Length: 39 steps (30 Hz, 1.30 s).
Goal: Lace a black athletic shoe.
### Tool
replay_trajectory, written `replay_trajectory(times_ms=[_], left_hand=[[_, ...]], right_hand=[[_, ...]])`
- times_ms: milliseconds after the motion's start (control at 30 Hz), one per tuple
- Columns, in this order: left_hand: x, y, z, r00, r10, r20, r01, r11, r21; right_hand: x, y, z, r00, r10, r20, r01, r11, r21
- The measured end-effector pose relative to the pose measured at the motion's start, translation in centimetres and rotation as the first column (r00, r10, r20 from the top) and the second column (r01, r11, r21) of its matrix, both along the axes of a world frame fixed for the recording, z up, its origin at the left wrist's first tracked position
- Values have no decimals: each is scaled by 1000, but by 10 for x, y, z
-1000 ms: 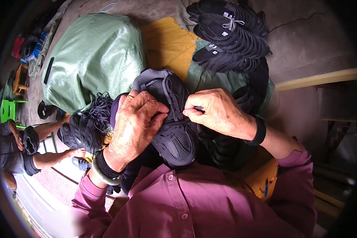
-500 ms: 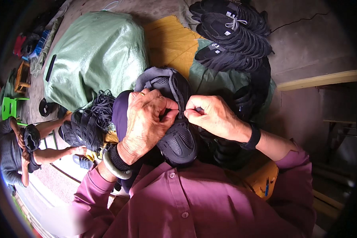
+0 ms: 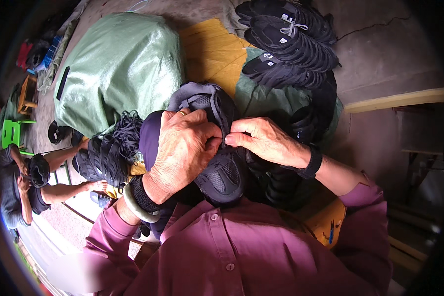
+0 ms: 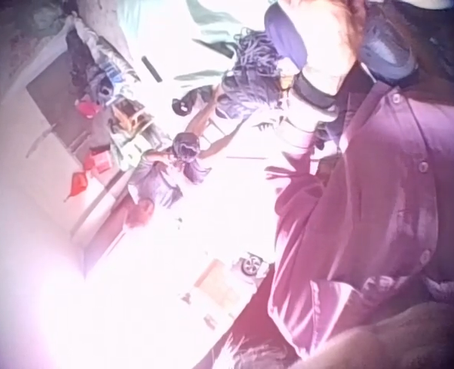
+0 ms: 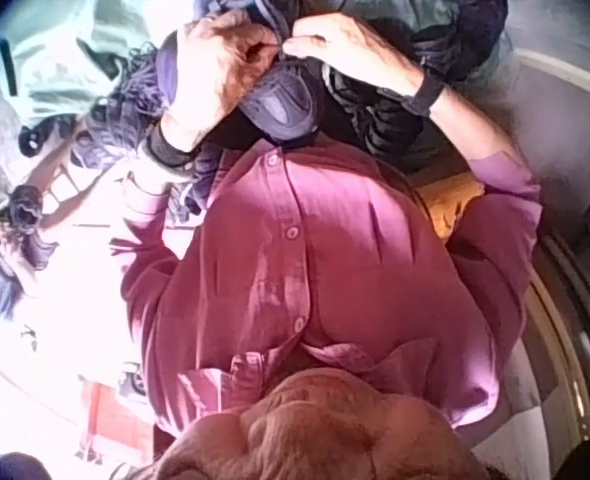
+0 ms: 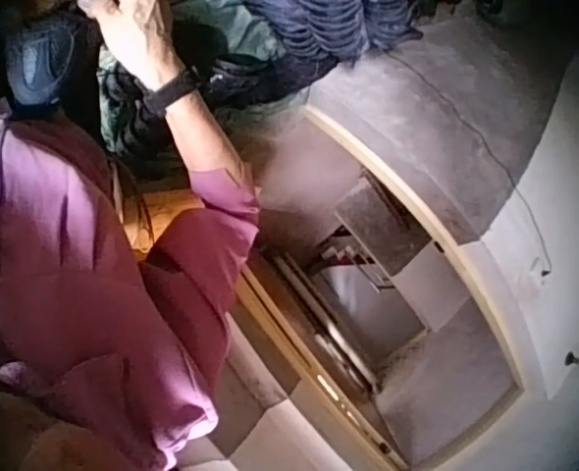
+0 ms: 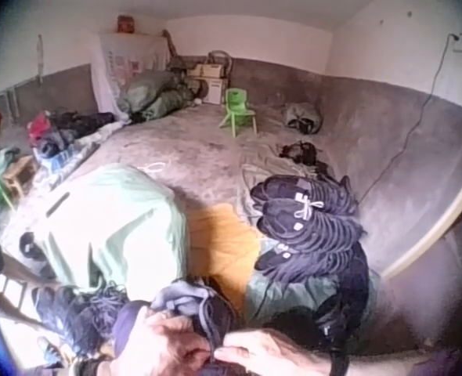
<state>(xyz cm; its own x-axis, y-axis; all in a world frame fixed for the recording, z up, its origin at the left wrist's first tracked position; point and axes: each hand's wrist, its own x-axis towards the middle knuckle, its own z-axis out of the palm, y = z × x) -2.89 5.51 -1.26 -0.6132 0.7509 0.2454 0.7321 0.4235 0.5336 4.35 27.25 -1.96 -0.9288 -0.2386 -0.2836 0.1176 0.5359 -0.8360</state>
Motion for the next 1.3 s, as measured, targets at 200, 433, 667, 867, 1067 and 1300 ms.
replay_trajectory(times_ms=[200,433,667,867,1067,1300], left_hand=[[2,9,16,959,-127,-252,119,992,-45],[-17,-66,30,920,155,-361,-241,948,-208],[-113,-386,-12,568,447,-692,-818,404,-410],[-86,-453,-88,688,593,-419,-625,190,-758],[-42,-233,-56,915,353,198,-332,934,-129],[-19,-95,6,920,-3,393,13,1000,-23]], right_hand=[[-4,6,-5,997,80,-7,-81,995,-67],[-8,17,-7,984,170,57,-154,964,-217],[-12,22,-7,966,257,36,-246,951,-190],[-14,20,10,972,232,32,-228,969,-96],[-13,27,36,972,198,122,-185,977,-109],[-19,35,55,880,474,34,-476,877,71]])
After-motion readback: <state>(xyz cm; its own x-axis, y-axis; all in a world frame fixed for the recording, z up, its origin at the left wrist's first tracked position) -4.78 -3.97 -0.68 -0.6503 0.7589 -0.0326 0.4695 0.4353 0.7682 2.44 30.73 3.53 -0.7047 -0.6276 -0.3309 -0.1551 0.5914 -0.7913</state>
